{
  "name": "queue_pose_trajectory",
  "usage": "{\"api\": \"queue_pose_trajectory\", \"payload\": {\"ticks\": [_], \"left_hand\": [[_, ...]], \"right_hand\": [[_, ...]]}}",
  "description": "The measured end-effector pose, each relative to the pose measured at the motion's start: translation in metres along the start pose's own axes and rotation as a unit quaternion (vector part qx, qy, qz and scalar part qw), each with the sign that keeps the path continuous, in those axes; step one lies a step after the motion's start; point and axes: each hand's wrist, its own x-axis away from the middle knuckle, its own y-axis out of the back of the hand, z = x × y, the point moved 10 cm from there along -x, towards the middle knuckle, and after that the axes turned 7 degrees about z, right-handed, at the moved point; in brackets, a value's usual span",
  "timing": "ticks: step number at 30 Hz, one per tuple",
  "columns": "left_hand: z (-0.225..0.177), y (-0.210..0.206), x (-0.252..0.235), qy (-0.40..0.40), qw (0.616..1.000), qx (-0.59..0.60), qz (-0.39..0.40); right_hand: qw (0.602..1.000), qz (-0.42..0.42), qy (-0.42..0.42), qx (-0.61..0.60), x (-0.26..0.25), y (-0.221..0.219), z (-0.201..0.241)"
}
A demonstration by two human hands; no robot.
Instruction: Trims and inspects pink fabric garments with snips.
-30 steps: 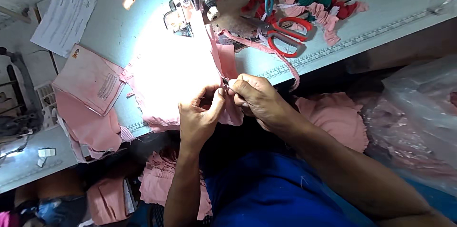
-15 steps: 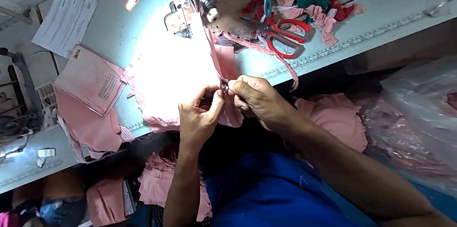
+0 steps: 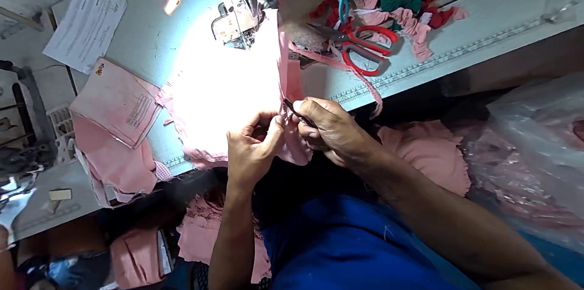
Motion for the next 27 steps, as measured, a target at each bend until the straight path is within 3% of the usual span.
{"api": "queue_pose_trajectory", "payload": {"ticks": [3, 7, 10, 13, 18, 23, 27], "left_hand": [[0.003, 0.002, 0.002, 0.01, 1.0, 0.0, -0.008], [0.001, 0.002, 0.003, 0.006, 1.0, 0.002, -0.008], [-0.002, -0.001, 0.004, -0.003, 1.0, -0.011, 0.009], [-0.004, 0.002, 0.004, 0.004, 1.0, -0.028, 0.004], [-0.009, 0.013, 0.0, 0.037, 0.997, -0.057, -0.026], [-0.007, 0.01, -0.001, 0.021, 0.999, 0.016, -0.021], [-0.004, 0.008, -0.002, 0.026, 0.999, 0.043, -0.019]], "right_hand": [[0.995, 0.011, 0.001, 0.097, 0.002, 0.003, 0.006], [0.947, -0.074, 0.095, 0.297, 0.012, 0.011, 0.033], [0.912, -0.087, 0.171, 0.363, 0.011, 0.006, 0.048], [0.891, -0.074, 0.186, 0.408, 0.006, -0.003, 0.054], [0.885, -0.071, 0.183, 0.422, 0.007, -0.012, 0.052], [0.975, -0.03, 0.129, 0.178, -0.002, -0.007, 0.029], [0.968, -0.052, 0.113, 0.22, 0.005, -0.001, 0.03]]}}
